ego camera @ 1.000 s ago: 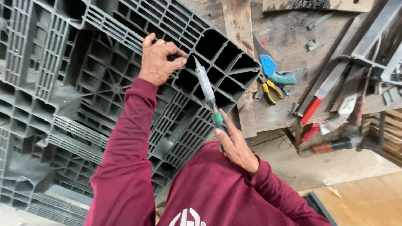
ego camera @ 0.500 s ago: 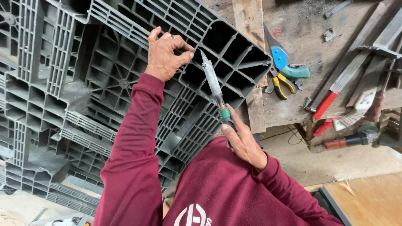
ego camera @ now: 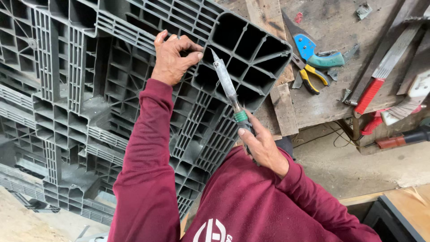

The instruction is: The person uses a soldering iron to melt and fuse the plastic edges of stacked grey crates. They hold the crates steady with one hand while applying the hot tool to the seams with the other, occasionally pressing the melted plastic to ensure a bond.

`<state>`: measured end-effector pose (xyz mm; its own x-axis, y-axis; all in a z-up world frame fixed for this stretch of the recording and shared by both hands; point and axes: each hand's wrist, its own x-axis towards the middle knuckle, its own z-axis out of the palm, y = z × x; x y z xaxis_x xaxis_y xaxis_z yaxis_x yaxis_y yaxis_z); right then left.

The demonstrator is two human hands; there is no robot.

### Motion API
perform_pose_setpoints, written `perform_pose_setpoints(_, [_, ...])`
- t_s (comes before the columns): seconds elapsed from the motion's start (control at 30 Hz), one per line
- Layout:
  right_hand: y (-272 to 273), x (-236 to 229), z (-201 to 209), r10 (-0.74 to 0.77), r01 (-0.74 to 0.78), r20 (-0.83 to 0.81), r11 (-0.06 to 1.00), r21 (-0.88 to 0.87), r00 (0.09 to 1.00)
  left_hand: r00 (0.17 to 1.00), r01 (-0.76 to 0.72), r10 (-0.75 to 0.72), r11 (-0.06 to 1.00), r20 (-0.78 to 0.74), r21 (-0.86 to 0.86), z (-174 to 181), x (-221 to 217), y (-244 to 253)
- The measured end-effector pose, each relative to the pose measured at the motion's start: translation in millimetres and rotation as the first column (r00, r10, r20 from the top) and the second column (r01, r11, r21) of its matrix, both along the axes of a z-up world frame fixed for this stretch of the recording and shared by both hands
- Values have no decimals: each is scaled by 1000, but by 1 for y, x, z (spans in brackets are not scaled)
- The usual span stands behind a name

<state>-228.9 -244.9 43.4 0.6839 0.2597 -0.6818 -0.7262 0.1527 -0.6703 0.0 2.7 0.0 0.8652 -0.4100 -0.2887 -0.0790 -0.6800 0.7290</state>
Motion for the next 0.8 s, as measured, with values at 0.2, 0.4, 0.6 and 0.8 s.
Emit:
perform_pose_setpoints(0.2, [8, -15, 3, -106, 104, 18, 990, 92, 994, 999, 44, -44, 999, 1, 17, 8, 0, -2])
perform_pose_setpoints(0.4, [15, -16, 2, -113, 111, 28, 992, 61, 993, 999, 5, -5, 1000, -37, -4, 13, -1, -3])
perform_pose_setpoints(0.6, [15, -15, -1, -86, 84, 40, 995, 58, 995, 998, -20, 19, 1000, -62, -17, 6, -1, 0])
perform_pose_setpoints(0.8, [7, -7, -1, -49, 46, 33, 996, 80, 998, 999, 32, -32, 999, 7, -23, 0, 0, 5])
